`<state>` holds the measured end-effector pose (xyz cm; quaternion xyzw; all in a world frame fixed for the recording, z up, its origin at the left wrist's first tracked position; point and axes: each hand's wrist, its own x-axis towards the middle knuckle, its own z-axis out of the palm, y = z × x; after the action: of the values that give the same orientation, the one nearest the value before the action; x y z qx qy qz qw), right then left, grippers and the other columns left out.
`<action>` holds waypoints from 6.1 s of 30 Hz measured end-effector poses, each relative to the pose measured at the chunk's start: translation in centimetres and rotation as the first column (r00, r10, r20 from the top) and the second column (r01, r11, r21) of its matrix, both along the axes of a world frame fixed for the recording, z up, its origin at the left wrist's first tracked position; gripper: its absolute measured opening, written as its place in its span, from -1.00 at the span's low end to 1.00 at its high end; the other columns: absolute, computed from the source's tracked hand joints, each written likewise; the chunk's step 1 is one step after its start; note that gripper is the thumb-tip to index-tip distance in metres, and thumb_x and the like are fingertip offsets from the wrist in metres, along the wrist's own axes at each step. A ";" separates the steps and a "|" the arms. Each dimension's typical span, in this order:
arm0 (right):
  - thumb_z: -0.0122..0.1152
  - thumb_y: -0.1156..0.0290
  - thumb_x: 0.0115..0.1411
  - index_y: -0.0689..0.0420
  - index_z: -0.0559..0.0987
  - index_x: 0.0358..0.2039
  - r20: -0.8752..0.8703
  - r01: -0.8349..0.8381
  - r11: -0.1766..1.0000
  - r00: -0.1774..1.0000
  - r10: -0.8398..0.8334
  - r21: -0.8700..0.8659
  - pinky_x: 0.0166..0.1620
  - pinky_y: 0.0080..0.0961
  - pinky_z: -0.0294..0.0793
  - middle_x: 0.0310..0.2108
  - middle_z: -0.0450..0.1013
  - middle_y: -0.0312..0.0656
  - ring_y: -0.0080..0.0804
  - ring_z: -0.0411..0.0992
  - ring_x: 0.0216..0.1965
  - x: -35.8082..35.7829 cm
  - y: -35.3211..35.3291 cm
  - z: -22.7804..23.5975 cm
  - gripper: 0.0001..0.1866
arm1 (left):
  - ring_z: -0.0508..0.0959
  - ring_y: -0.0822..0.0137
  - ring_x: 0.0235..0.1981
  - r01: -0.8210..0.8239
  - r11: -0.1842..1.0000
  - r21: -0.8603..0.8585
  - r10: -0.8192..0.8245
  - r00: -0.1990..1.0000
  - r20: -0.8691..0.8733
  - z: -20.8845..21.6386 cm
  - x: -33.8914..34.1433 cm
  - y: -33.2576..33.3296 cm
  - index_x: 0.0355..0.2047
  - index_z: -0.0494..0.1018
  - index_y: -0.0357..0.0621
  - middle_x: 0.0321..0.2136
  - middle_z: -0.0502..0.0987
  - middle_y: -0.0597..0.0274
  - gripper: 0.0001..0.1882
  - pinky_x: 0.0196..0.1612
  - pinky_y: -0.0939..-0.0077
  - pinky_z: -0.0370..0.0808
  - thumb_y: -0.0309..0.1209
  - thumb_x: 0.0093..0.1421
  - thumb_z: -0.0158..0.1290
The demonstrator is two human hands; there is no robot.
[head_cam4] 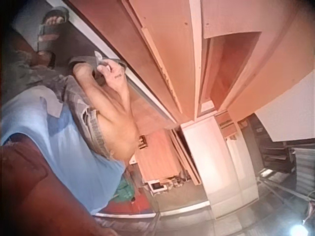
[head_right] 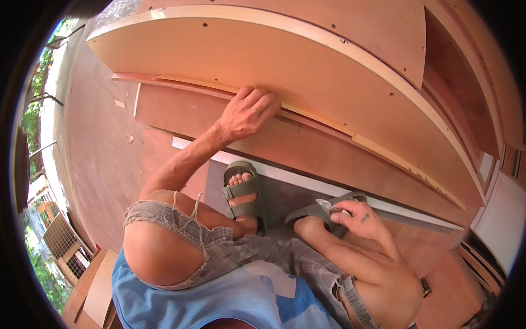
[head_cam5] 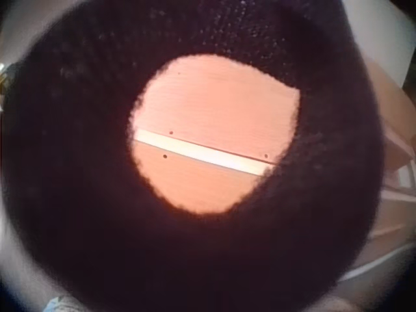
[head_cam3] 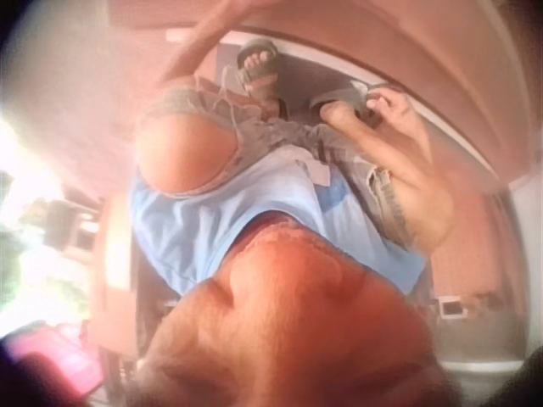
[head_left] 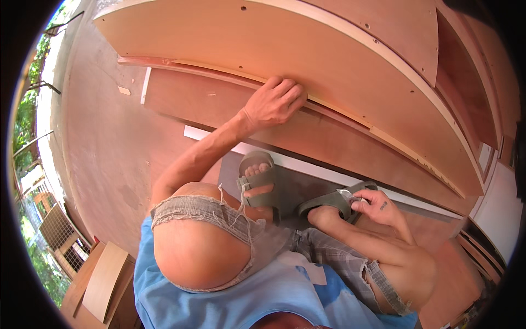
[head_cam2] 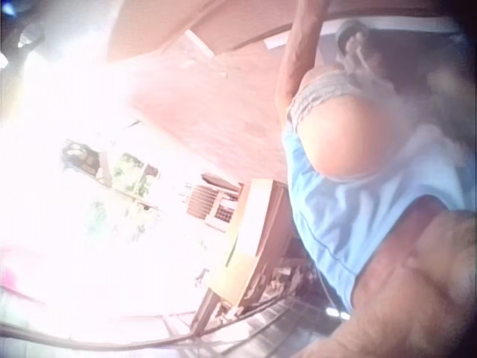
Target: The person is assembling a wooden structure by fitting thin wooden strips into grooves on a larger curved wooden panel. They use a small metal tool to adjust and secure the strips in place.
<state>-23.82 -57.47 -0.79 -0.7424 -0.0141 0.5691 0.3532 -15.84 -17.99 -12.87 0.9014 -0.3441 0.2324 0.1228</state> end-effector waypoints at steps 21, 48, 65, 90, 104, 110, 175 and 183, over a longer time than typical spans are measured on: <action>0.18 0.39 0.42 0.33 0.59 -0.08 0.389 -0.191 0.968 0.914 0.114 0.166 -0.47 -0.50 0.41 -0.49 0.50 -0.29 -0.59 0.37 -0.55 14.7 31.8 8.6 -0.76 | 0.47 0.44 -0.33 -0.710 -0.095 -0.698 0.708 0.445 -0.549 -1.7 -2.4 10.7 0.02 0.58 -0.25 -0.18 0.41 0.24 -0.58 -0.24 0.45 0.54 -0.32 0.22 0.38; 0.22 0.42 0.24 0.21 0.56 -0.06 0.814 -0.740 0.598 0.122 0.569 -0.308 -0.11 0.04 0.68 -0.24 0.63 0.18 0.20 0.63 -0.12 17.6 47.0 -0.2 -0.73 | 0.64 0.32 -0.56 -0.808 -0.393 -0.439 0.316 0.329 -0.890 3.0 -1.9 13.0 -0.39 0.65 -0.35 -0.62 0.63 0.04 -0.68 -0.40 0.39 0.57 -0.26 0.19 0.15; 0.15 0.54 0.19 0.15 0.56 0.02 0.733 -0.741 0.501 0.017 0.680 -0.447 -0.14 0.09 0.63 -0.35 0.62 0.16 0.26 0.61 -0.24 17.7 40.6 0.2 -0.65 | 0.60 0.19 -0.63 -0.811 -0.346 -0.471 0.456 0.294 -0.840 1.8 -1.4 13.3 -0.58 0.58 -0.36 -0.68 0.58 -0.01 -0.67 -0.42 0.32 0.55 -0.27 0.10 0.13; 0.06 0.66 0.19 -0.06 0.51 0.24 0.612 -0.633 0.501 0.055 0.789 -0.590 -0.24 0.08 0.57 -0.29 0.59 0.01 0.18 0.58 -0.29 15.4 22.5 0.5 -0.40 | 0.56 0.35 -0.70 -0.905 -0.254 -0.343 -0.029 0.361 -0.932 2.3 -2.0 7.1 -0.48 0.59 -0.38 -0.68 0.58 0.08 -0.73 -0.60 0.46 0.52 -0.40 0.27 0.11; 0.17 0.70 0.02 -0.12 0.45 0.32 0.539 -0.624 0.492 0.131 0.832 -0.608 -0.30 0.03 0.60 -0.27 0.54 -0.04 0.11 0.59 -0.35 15.3 13.0 1.6 -0.20 | 0.58 0.39 -0.66 -0.923 -0.164 -0.348 -0.048 0.359 -0.932 2.3 -2.7 5.3 -0.40 0.61 -0.37 -0.65 0.58 0.16 -0.63 -0.54 0.51 0.52 -0.21 0.29 0.22; 0.18 0.71 0.01 -0.13 0.45 0.32 0.529 -0.609 0.494 0.139 0.837 -0.621 -0.31 0.02 0.58 -0.29 0.53 -0.05 0.10 0.59 -0.35 15.4 9.7 2.0 -0.19 | 0.61 0.40 -0.59 -0.960 -0.073 -0.269 -0.144 0.277 -0.950 3.4 -2.6 0.5 -0.36 0.61 -0.36 -0.62 0.58 0.19 -0.56 -0.46 0.53 0.51 -0.11 0.28 0.26; 0.17 0.28 0.49 0.11 0.59 0.11 0.106 0.378 0.920 0.916 -0.387 0.100 -0.14 -0.59 0.34 -0.20 0.46 -0.36 -0.58 0.38 -0.21 5.4 -2.9 3.4 -0.71 | 0.43 -0.08 0.17 -0.628 0.774 0.084 0.633 0.771 -0.073 -0.3 -1.8 2.0 0.07 0.51 -0.30 0.11 0.43 -0.01 -0.33 0.17 -0.11 0.41 0.06 0.24 0.28; 0.18 0.33 0.40 0.28 0.53 0.15 0.195 0.203 0.979 0.960 -0.199 0.001 -0.17 -0.56 0.43 -0.29 0.42 -0.31 -0.59 0.38 -0.26 9.3 5.1 4.6 -0.61 | 0.46 -0.08 0.19 -0.167 0.970 -0.177 0.121 0.962 -0.243 -1.1 -2.7 -6.8 0.04 0.56 -0.18 0.15 0.47 0.05 -0.37 0.18 -0.20 0.44 0.03 0.14 0.36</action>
<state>-14.49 -52.36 3.81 -0.7954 0.0323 0.4552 0.3989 -18.57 -24.83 -13.99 0.9284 -0.2362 0.1675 0.2327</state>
